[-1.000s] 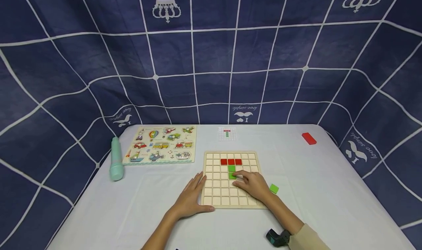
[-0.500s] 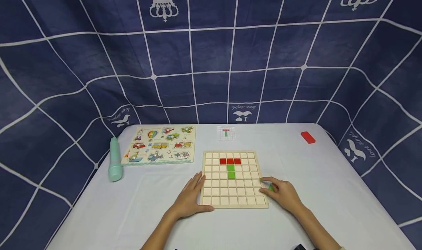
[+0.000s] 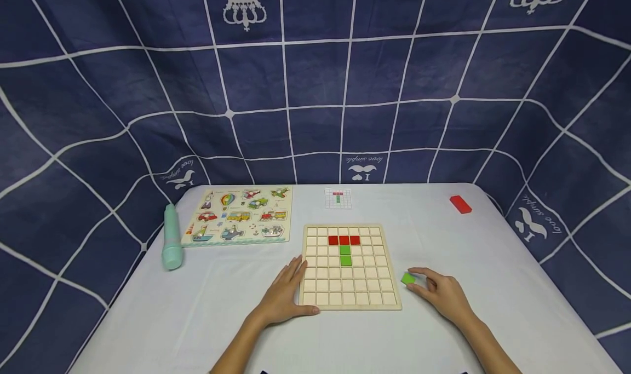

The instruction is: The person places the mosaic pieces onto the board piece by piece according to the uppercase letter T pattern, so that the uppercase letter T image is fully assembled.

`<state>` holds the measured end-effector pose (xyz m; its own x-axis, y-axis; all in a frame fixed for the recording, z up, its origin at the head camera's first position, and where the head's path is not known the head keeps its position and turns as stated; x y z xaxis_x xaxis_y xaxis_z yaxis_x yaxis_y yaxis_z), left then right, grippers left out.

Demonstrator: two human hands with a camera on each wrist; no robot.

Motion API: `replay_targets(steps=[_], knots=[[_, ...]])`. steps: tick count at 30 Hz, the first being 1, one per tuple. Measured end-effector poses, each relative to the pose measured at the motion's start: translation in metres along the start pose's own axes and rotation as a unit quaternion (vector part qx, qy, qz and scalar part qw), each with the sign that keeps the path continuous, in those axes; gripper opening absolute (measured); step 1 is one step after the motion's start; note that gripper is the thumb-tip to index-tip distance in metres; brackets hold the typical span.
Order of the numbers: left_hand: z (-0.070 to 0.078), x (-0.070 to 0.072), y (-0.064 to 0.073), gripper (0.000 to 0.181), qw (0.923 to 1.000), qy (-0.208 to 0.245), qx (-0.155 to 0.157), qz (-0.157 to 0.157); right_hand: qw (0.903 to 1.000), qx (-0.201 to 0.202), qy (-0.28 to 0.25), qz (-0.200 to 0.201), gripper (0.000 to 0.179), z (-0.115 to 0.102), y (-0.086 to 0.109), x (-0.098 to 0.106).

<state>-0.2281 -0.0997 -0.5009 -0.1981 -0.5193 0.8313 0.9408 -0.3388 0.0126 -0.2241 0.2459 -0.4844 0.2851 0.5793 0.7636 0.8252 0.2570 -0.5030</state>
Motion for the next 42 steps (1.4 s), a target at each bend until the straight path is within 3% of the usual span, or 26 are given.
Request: replay_targets(steps=[10, 19, 26, 32, 37, 42], knots=[[-0.001, -0.001, 0.000, 0.114, 1.0000, -0.001, 0.001, -0.001, 0.9982, -0.036, 0.012, -0.045, 0.034, 0.004, 0.002, -0.008], [-0.001, -0.001, -0.001, 0.115, 1.0000, 0.002, 0.000, 0.000, 0.9987, -0.044, 0.008, -0.025, 0.027, 0.008, 0.002, 0.002], [-0.001, -0.001, -0.001, 0.116, 1.0000, -0.001, 0.004, -0.002, 0.9991, -0.030, -0.007, -0.029, 0.027, 0.003, -0.003, -0.004], [-0.002, 0.000, -0.002, 0.116, 1.0000, -0.006, 0.000, -0.001, 0.9985, 0.027, -0.043, -0.020, 0.028, -0.026, -0.023, -0.018], [-0.002, -0.001, -0.001, 0.117, 1.0000, -0.005, 0.001, 0.000, 0.9936, 0.076, -0.074, -0.038, 0.029, -0.060, -0.042, -0.044], [-0.001, -0.001, -0.001, 0.116, 1.0000, -0.006, 0.000, 0.000, 0.9903, 0.080, -0.089, -0.070, 0.029, -0.079, -0.055, -0.070]])
Point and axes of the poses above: each hand's wrist, its own y-axis away from the middle knuckle, its own x-axis out of the back of the hand, z = x × y, the point moved 8 cm from there along -y, towards the middle knuckle, and after that the axes turned 7 degrees about x, right-handed, at the moved point
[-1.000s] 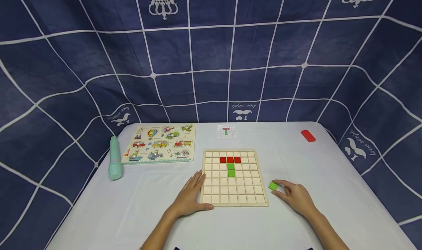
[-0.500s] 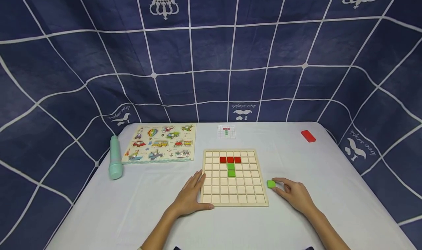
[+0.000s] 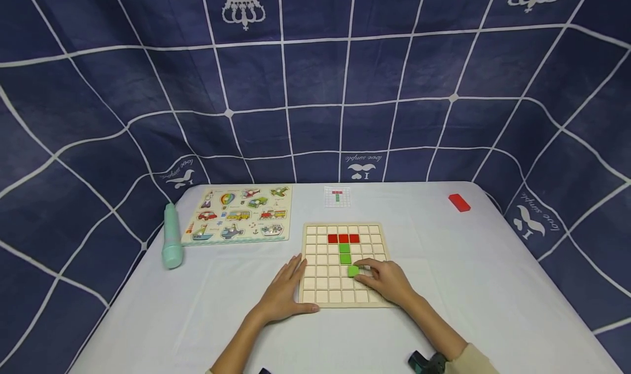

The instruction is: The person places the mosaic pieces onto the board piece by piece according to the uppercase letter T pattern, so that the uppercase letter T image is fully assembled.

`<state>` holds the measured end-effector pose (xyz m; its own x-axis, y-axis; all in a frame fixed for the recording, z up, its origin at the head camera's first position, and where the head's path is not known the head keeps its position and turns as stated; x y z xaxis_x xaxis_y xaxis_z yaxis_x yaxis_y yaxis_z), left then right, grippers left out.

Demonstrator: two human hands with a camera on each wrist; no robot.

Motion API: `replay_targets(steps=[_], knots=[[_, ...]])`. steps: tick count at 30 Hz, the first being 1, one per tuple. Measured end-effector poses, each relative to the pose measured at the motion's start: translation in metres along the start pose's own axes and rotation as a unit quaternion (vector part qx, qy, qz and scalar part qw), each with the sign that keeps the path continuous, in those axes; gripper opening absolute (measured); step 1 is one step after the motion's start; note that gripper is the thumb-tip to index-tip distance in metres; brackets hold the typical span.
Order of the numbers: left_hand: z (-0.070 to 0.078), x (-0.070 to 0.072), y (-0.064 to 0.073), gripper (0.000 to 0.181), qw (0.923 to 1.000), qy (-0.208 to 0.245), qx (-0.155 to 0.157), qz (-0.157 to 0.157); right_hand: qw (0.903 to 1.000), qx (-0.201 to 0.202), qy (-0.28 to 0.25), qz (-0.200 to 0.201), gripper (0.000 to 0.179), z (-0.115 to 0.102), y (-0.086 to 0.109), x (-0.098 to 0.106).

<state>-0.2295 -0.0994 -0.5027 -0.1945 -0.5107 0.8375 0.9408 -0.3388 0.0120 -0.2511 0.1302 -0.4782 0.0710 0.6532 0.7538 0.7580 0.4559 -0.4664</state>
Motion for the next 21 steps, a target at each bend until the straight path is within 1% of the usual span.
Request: replay_targets(steps=[3, 7, 11, 16, 21], knots=[[0.001, -0.001, 0.000, 0.116, 1.0000, 0.003, -0.002, -0.002, 0.9999, -0.006, 0.004, -0.008, 0.029, -0.002, -0.007, -0.009], [0.001, -0.002, 0.000, 0.116, 1.0000, 0.003, 0.000, -0.006, 0.9997, -0.011, 0.015, -0.014, 0.029, -0.002, -0.011, -0.014], [0.002, -0.001, -0.001, 0.116, 1.0000, 0.003, 0.001, -0.006, 0.9996, -0.010, 0.023, -0.015, 0.029, -0.002, -0.012, -0.014], [0.002, -0.001, -0.001, 0.116, 1.0000, 0.004, 0.002, -0.005, 0.9997, -0.006, 0.021, -0.014, 0.029, -0.002, -0.011, -0.014], [0.001, -0.002, 0.000, 0.115, 1.0000, 0.002, 0.003, -0.003, 0.9996, -0.013, 0.015, -0.021, 0.031, -0.001, -0.009, -0.015]])
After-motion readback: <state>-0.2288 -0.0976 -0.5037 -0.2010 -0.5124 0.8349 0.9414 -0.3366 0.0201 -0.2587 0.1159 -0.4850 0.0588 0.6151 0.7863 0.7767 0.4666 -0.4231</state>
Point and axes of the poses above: each hand's wrist, its own y-axis away from the middle knuckle, its own x-axis out of the back of the hand, z = x × y, the point moved 8 cm from there along -y, towards the middle knuckle, and after that the axes turned 7 degrees about x, right-handed, at the moved point
